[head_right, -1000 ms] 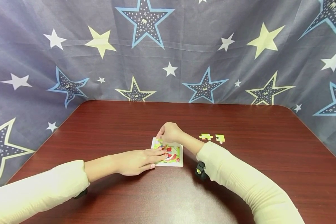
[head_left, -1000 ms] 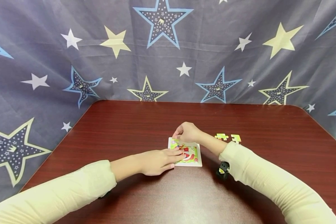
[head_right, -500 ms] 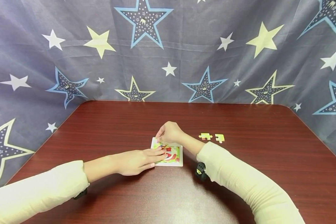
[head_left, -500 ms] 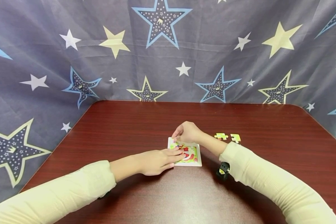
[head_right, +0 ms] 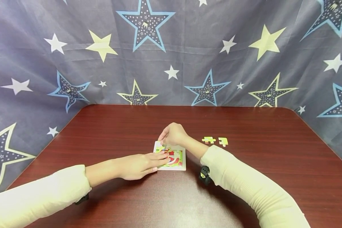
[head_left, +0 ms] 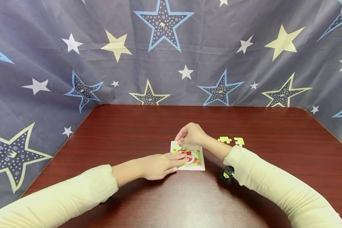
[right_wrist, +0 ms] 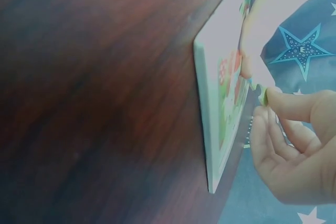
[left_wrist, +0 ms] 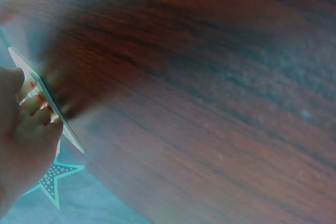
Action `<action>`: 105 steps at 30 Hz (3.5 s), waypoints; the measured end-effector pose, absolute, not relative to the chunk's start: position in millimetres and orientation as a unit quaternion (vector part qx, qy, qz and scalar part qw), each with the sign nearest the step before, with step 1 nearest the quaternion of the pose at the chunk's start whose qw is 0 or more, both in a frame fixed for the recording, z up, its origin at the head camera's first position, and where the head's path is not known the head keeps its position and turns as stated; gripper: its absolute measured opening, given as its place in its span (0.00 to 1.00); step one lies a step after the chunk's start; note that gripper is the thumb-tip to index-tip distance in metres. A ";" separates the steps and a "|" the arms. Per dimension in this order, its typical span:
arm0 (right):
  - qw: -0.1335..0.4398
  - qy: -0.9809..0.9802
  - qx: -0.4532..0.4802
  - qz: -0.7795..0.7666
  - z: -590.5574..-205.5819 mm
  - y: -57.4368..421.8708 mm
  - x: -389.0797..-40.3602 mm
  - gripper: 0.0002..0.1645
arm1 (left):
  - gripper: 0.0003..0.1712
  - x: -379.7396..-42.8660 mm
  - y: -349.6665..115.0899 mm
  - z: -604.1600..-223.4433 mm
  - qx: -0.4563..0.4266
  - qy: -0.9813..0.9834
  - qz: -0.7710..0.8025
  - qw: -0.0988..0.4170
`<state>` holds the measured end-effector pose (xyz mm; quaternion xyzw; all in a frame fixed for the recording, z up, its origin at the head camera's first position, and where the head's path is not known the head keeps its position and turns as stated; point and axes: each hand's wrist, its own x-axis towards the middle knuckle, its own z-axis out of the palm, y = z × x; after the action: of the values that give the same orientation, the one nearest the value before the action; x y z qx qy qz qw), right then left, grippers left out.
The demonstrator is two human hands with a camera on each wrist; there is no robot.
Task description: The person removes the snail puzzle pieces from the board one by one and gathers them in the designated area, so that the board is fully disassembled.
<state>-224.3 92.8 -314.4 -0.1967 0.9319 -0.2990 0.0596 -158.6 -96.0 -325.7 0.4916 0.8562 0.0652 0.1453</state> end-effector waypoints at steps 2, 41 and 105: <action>0.057 0.931 -0.196 -0.304 -314.5 92.9 -224.5 0.03 | 0.28 -158.6 -95.9 -325.7 0.492 0.856 0.065 0.144; 0.154 0.859 -0.084 -0.481 -313.2 106.8 -231.8 0.14 | 0.28 -159.6 -96.5 -324.2 0.500 0.852 0.066 0.144; -0.007 0.960 -0.125 -0.251 -324.1 193.3 -237.7 0.07 | 0.28 -161.3 -96.9 -330.2 0.493 0.854 0.071 0.149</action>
<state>-237.7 193.3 -324.1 -0.1250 0.9599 -0.2508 -0.0069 -161.3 -96.9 -330.2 0.4931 0.8541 0.0707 0.1491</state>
